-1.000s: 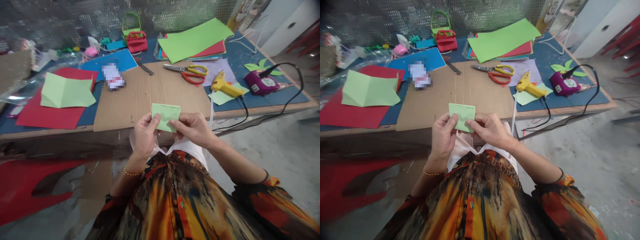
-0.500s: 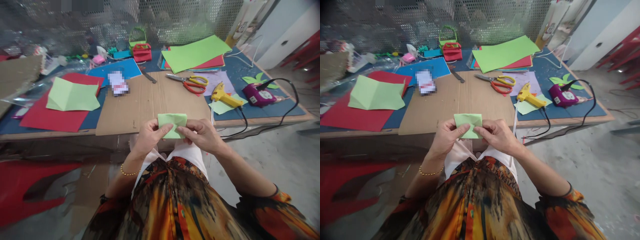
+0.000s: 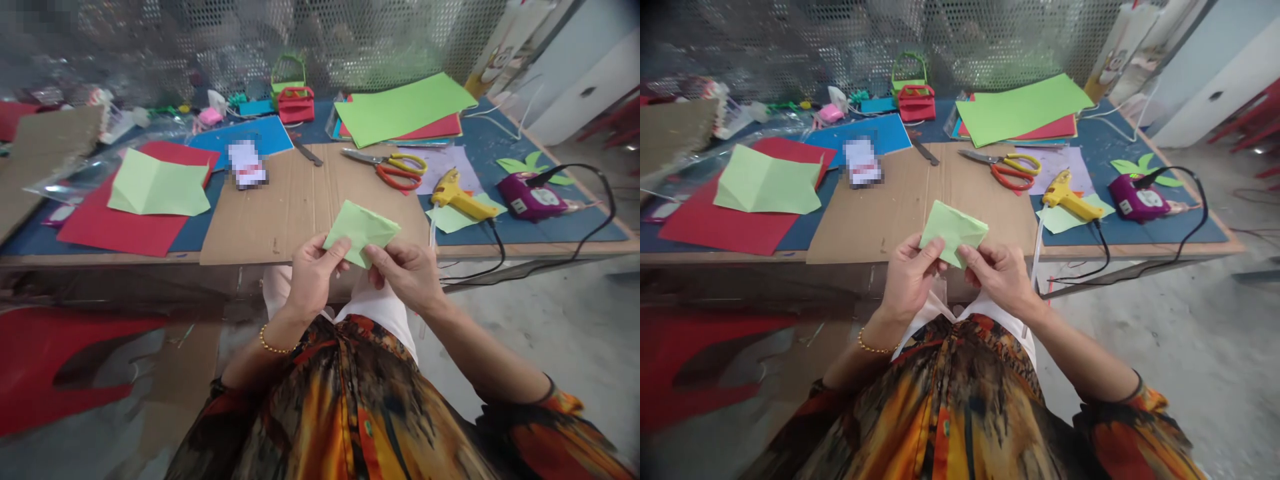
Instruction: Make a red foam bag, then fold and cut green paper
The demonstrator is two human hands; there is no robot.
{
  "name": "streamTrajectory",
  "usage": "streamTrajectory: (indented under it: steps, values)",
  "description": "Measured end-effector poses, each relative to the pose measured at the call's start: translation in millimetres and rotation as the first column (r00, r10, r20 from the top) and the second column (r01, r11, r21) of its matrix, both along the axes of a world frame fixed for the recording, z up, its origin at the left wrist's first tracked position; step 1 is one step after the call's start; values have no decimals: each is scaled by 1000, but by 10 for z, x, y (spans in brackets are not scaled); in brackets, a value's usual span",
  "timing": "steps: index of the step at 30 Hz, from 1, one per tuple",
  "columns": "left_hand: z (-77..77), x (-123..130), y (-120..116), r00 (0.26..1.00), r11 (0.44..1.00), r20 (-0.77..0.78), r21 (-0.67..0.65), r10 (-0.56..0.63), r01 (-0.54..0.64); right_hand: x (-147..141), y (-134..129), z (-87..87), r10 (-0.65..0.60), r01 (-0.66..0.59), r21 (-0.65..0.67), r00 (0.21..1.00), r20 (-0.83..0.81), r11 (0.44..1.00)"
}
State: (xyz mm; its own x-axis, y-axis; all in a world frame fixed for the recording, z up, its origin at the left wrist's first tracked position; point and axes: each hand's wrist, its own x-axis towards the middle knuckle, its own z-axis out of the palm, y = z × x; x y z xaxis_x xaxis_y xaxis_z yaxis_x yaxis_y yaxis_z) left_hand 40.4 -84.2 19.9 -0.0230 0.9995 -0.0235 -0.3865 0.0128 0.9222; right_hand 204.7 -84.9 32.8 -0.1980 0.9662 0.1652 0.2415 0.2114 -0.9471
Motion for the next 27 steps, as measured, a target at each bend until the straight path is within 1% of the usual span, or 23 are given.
streamTrajectory:
  steps: [3,5,7,9,11,12,13,16,18,19,22,24,26,27]
  values:
    - [37,-28,23,999,999,-43,39,14,-13,14,6,-7,71,-71,-37,997,-14,997]
    - [98,-106,41,994,996,-110,88,-5,15,57,30,36,81,-81,-12,997,-10,997]
    - [176,-205,51,972,987,-225,127,-65,95,102,65,101,56,-56,40,998,1,998]
    - [249,-289,55,919,968,-365,136,-147,209,127,100,152,40,-43,95,999,35,995]
    - [290,-330,57,869,949,-449,123,-208,290,125,125,168,38,-49,133,996,79,990]
    - [293,-328,58,866,947,-447,113,-222,301,117,132,163,34,-48,144,995,96,988]
    - [284,-312,59,882,951,-414,102,-226,291,107,135,152,22,-38,153,994,107,987]
    - [198,-202,59,961,976,-196,53,-197,211,71,131,116,-51,34,174,994,97,984]
    - [125,-115,54,980,983,-80,11,-181,182,47,123,103,-99,81,191,992,82,978]
    - [94,-79,51,981,983,-56,-12,-186,185,36,119,101,-114,96,202,991,77,975]
    - [35,-31,49,975,978,-84,-55,-205,201,22,116,94,-124,101,228,988,92,968]
    - [21,-50,59,973,980,-125,-55,-195,189,56,156,84,-87,48,255,986,141,966]
    - [12,-99,82,974,987,-159,-51,-161,155,153,273,77,-75,12,306,978,193,952]
    - [7,-129,101,976,991,-169,-47,-135,128,225,369,81,-98,17,343,971,220,939]
